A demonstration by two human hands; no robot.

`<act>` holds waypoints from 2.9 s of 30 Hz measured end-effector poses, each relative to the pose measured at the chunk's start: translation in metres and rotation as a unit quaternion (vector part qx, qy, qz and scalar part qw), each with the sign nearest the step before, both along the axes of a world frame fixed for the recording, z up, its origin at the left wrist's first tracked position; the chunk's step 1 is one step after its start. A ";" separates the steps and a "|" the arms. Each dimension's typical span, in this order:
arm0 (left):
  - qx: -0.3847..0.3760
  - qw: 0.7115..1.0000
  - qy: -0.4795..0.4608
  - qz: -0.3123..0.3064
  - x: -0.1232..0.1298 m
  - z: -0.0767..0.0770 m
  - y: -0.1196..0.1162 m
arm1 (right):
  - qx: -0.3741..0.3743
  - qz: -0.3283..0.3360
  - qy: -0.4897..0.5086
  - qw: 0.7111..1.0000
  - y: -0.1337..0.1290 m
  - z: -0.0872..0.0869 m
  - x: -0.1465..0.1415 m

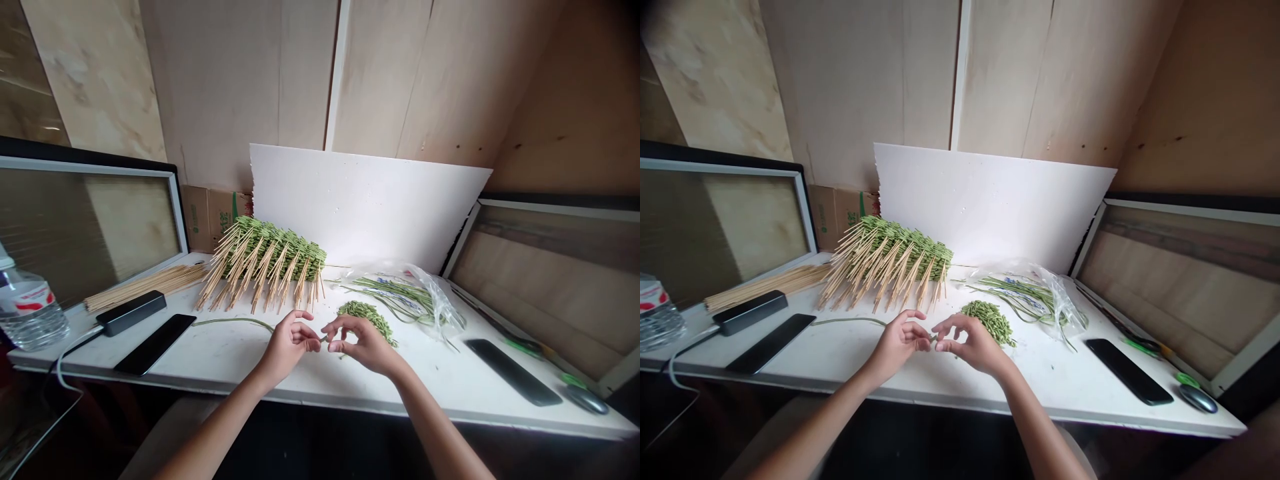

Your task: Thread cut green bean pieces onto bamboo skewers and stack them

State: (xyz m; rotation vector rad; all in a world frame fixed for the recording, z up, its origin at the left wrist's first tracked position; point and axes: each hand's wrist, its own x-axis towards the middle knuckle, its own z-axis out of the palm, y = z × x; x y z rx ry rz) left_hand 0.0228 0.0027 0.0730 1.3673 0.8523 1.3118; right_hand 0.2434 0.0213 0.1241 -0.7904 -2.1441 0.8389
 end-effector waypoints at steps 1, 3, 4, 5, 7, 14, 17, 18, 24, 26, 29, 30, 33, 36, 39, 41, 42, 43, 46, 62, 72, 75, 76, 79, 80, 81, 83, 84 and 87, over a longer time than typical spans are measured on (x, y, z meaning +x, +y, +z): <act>0.003 1.000 0.008 -0.002 0.000 0.000 0.000 | 0.009 -0.004 -0.002 1.000 -0.003 0.000 -0.003; 0.012 0.999 0.033 -0.005 -0.001 -0.001 0.001 | 0.030 -0.015 -0.002 0.999 -0.004 -0.001 -0.005; 0.020 0.998 0.056 -0.005 -0.002 -0.002 0.002 | 0.040 -0.023 0.002 0.999 -0.003 -0.001 -0.004; 0.031 0.996 0.085 -0.003 -0.004 -0.002 0.003 | 0.049 -0.034 0.009 0.998 -0.001 -0.002 -0.003; 0.059 0.988 0.144 0.009 -0.008 -0.002 0.004 | 0.059 -0.055 0.021 0.997 0.003 -0.002 0.001; 0.142 0.965 0.210 0.071 -0.011 0.006 0.000 | 0.116 -0.056 -0.022 0.991 -0.004 0.005 0.000; 0.163 0.959 0.217 0.080 -0.009 0.008 -0.003 | 0.177 -0.043 -0.042 0.982 -0.009 0.005 -0.007; 0.167 0.958 0.219 0.078 -0.009 0.009 -0.003 | 0.197 -0.044 -0.046 0.978 -0.010 0.004 -0.009; 0.177 0.960 0.208 0.067 -0.005 0.013 -0.008 | 0.255 -0.063 -0.025 0.965 -0.010 0.001 -0.016; 0.170 0.965 0.188 0.063 -0.002 0.013 -0.009 | 0.248 -0.063 0.006 0.967 -0.009 -0.002 -0.018; 0.155 0.977 0.142 0.042 0.000 0.011 -0.009 | 0.214 -0.072 0.069 0.972 -0.007 -0.012 -0.022; 0.149 0.981 0.123 0.034 0.001 0.010 -0.009 | 0.193 -0.075 0.092 0.974 -0.006 -0.016 -0.024; 0.130 0.989 0.072 0.010 0.001 0.007 -0.007 | 0.116 -0.065 0.154 0.979 -0.003 -0.029 -0.031; 0.112 0.993 0.029 -0.016 0.002 0.006 -0.006 | 0.050 -0.040 0.206 0.977 -0.001 -0.038 -0.037; 0.100 0.994 0.002 -0.045 0.003 0.006 -0.006 | -0.006 -0.024 0.236 0.972 -0.001 -0.042 -0.041; 0.096 0.994 -0.001 -0.050 0.003 0.009 -0.006 | -0.016 -0.026 0.242 0.970 -0.003 -0.041 -0.042; 0.099 0.994 0.008 -0.041 0.002 0.010 -0.007 | -0.002 -0.036 0.240 0.970 -0.004 -0.040 -0.041; 0.109 0.993 0.026 -0.024 0.000 0.011 -0.007 | 0.025 -0.052 0.231 0.971 -0.005 -0.039 -0.041; 0.176 0.976 0.120 0.041 -0.005 0.013 -0.008 | 0.149 -0.103 0.167 0.969 -0.009 -0.030 -0.037; 0.113 0.990 0.079 -0.039 -0.006 0.009 -0.003 | -0.010 -0.050 0.244 0.968 0.008 -0.033 -0.024; 0.052 0.997 0.063 -0.017 -0.014 -0.006 0.012 | 0.040 -0.127 -0.144 0.981 0.050 -0.056 0.028; 0.082 0.993 0.088 -0.013 -0.014 -0.006 0.012 | 0.014 -0.092 -0.177 0.980 0.052 -0.057 0.036; 0.093 0.990 0.101 -0.013 -0.014 -0.006 0.012 | 0.012 -0.086 -0.182 0.979 0.051 -0.056 0.038; 0.121 0.984 0.132 -0.015 -0.015 -0.006 0.011 | 0.014 -0.081 -0.195 0.977 0.050 -0.052 0.039; 0.128 0.982 0.140 -0.016 -0.015 -0.006 0.010 | 0.015 -0.085 -0.193 0.978 0.048 -0.049 0.038; 0.132 0.980 0.146 -0.016 -0.015 -0.006 0.010 | 0.016 -0.090 -0.183 0.979 0.047 -0.047 0.037; 0.127 0.980 0.154 -0.007 -0.013 -0.007 0.009 | 0.009 -0.089 -0.143 0.986 0.041 -0.039 0.031; 0.118 0.981 0.152 0.002 -0.011 -0.008 0.008 | 0.000 -0.076 -0.114 0.991 0.037 -0.034 0.027; 0.079 0.988 0.134 0.017 -0.008 -0.008 0.006 | -0.036 0.002 -0.037 0.999 0.022 -0.019 0.013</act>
